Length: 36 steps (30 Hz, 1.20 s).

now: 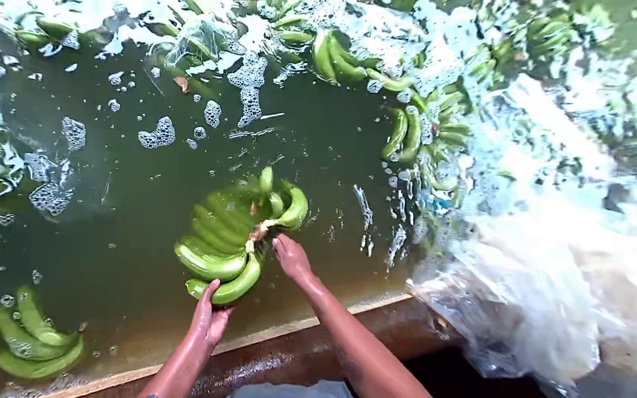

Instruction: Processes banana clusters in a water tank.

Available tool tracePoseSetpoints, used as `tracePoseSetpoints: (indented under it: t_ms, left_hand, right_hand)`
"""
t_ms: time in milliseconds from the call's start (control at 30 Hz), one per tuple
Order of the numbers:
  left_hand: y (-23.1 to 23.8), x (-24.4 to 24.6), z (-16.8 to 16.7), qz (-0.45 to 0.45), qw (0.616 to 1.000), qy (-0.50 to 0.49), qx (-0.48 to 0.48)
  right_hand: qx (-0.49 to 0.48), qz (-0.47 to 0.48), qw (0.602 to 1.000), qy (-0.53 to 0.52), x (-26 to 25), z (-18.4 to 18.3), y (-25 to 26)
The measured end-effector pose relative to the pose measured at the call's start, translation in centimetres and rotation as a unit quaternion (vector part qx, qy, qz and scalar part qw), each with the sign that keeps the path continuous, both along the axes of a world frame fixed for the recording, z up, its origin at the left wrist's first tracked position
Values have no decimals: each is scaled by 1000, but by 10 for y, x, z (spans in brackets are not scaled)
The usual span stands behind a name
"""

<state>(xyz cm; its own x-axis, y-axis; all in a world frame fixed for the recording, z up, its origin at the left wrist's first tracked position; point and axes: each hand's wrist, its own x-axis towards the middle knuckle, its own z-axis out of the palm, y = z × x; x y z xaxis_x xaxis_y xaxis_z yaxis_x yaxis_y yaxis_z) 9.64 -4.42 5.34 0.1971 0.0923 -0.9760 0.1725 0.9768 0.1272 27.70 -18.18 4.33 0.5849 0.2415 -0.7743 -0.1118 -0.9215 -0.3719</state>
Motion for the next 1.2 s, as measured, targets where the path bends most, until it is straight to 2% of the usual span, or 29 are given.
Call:
tracePoseSetpoints:
  t_ms: [133, 233, 367, 467, 567, 633, 767, 833, 867, 900, 933, 967, 1033, 1067, 1100, 1167, 1200]
  left_hand:
    - [-11, 2, 5, 19, 1000, 3, 2]
    - [-16, 15, 7, 18, 1000, 1, 12]
    - [-21, 17, 3, 20, 1000, 12, 21]
    - [-24, 15, 4, 9, 999, 12, 36]
    - [-28, 11, 4, 11, 998, 8, 60]
    - [-33, 8, -1, 11, 996, 5, 89]
    - [-16, -14, -20, -51, 992, -12, 112]
    - [-6, -25, -29, -82, 986, 2, 144]
    - [-2, -24, -31, -106, 974, 23, 198]
    - [0, -24, -32, -147, 947, 48, 282]
    - [1, -23, -32, -214, 893, 59, 391]
    - [2, -20, -30, -301, 810, 45, 501]
    - [4, -7, -48, -467, 570, -12, 676]
    - [5, 2, -63, -537, 459, -43, 707]
    - [5, 13, -75, -606, 383, -63, 695]
    - [5, 38, -93, -719, 319, -47, 616]
    - [6, 46, -103, -747, 308, -32, 588]
  right_hand:
    - [-75, 19, 991, -110, 1, -4, 12]
    - [-101, -3, 986, -133, 8, -1, 10]
    - [-130, 1, 988, -84, 6, 1, 13]
    - [-70, -6, 997, 5, -14, 13, 10]
    - [-10, -12, 998, 60, -8, 10, -10]
    - [17, -51, 991, 120, -14, 15, -22]
    - [110, -210, 937, 258, -35, 72, -74]
    - [92, -263, 935, 219, -40, 78, -113]
    - [71, -270, 943, 183, -38, 75, -130]
    - [46, -264, 952, 150, -37, 70, -146]
    - [21, -248, 961, 122, -36, 64, -160]
    - [5, -233, 968, 95, -35, 57, -171]
    - [-1, -228, 972, 50, -35, 41, -186]
    - [6, -232, 972, 35, -33, 36, -190]
    - [14, -235, 972, 24, -29, 31, -192]
    - [23, -240, 971, 7, -9, 23, -198]
    - [18, -241, 970, -5, 6, 21, -203]
